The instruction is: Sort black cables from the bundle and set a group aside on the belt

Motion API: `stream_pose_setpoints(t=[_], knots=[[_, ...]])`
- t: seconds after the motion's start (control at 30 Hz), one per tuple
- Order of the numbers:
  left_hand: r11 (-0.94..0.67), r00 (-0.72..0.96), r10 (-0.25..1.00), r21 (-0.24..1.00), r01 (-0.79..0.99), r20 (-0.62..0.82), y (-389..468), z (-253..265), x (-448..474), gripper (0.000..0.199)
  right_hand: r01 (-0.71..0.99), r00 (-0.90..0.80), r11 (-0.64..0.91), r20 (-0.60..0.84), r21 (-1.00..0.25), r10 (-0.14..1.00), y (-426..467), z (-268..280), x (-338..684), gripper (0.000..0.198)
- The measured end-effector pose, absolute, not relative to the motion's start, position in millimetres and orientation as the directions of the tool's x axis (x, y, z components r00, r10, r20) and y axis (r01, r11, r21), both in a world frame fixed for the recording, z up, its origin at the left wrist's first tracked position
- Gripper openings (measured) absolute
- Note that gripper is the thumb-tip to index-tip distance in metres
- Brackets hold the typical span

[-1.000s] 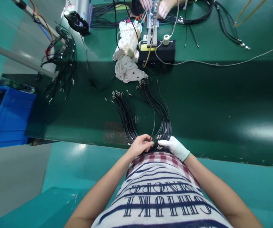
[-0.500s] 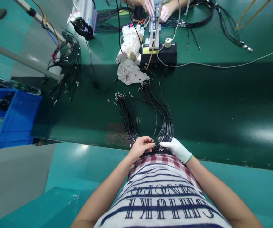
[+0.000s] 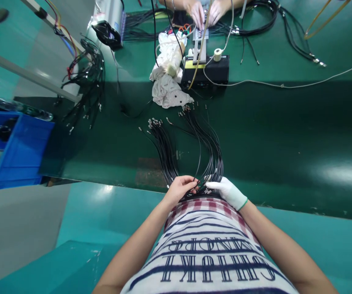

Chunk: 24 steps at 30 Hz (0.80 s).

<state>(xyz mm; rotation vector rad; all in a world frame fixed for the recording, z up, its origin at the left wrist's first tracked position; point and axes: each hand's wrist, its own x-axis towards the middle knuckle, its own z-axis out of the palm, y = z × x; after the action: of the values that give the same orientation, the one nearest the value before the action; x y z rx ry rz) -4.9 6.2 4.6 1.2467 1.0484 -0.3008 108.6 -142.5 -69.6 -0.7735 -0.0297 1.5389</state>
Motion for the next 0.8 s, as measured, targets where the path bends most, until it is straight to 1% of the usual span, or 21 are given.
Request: stream_pose_setpoints(t=[0.1, 0.2, 0.33, 0.4, 0.57, 0.67, 0.8], knots=[[0.292, 0.536, 0.342, 0.629, 0.721, -0.772, 5, 2, -5, 0.035, -0.874, 0.091, -0.160, -0.479, -0.458, 0.873, -143, -71, 108, 0.027], [0.191, 0.552, 0.345, 0.633, 0.751, -0.759, 1, -3, -4, 0.036, -0.880, 0.094, -0.169, -0.511, -0.444, 0.855, -142, -70, 108, 0.027], [0.007, 0.577, 0.390, 0.629, 0.778, -0.718, -4, -6, 1, 0.023, -0.892, 0.086, -0.178, -0.542, -0.417, 0.836, -142, -67, 109, 0.030], [-0.053, 0.593, 0.401, 0.628, 0.776, -0.698, -2, -4, 3, 0.022, -0.897, 0.091, -0.181, -0.568, -0.404, 0.818, -143, -67, 109, 0.033], [-0.085, 0.629, 0.386, 0.652, 0.753, -0.675, 6, 7, 2, 0.022, -0.901, 0.110, -0.194, -0.636, -0.388, 0.764, -148, -72, 108, 0.039], [-0.108, 0.622, 0.380, 0.635, 0.765, -0.684, 3, 9, 3, 0.022, -0.909, 0.097, -0.191, -0.633, -0.371, 0.768, -149, -74, 108, 0.042], [-0.185, 0.614, 0.361, 0.592, 0.785, -0.702, -3, 6, 7, 0.025, -0.915, 0.083, -0.178, -0.602, -0.361, 0.794, -147, -71, 109, 0.046]])
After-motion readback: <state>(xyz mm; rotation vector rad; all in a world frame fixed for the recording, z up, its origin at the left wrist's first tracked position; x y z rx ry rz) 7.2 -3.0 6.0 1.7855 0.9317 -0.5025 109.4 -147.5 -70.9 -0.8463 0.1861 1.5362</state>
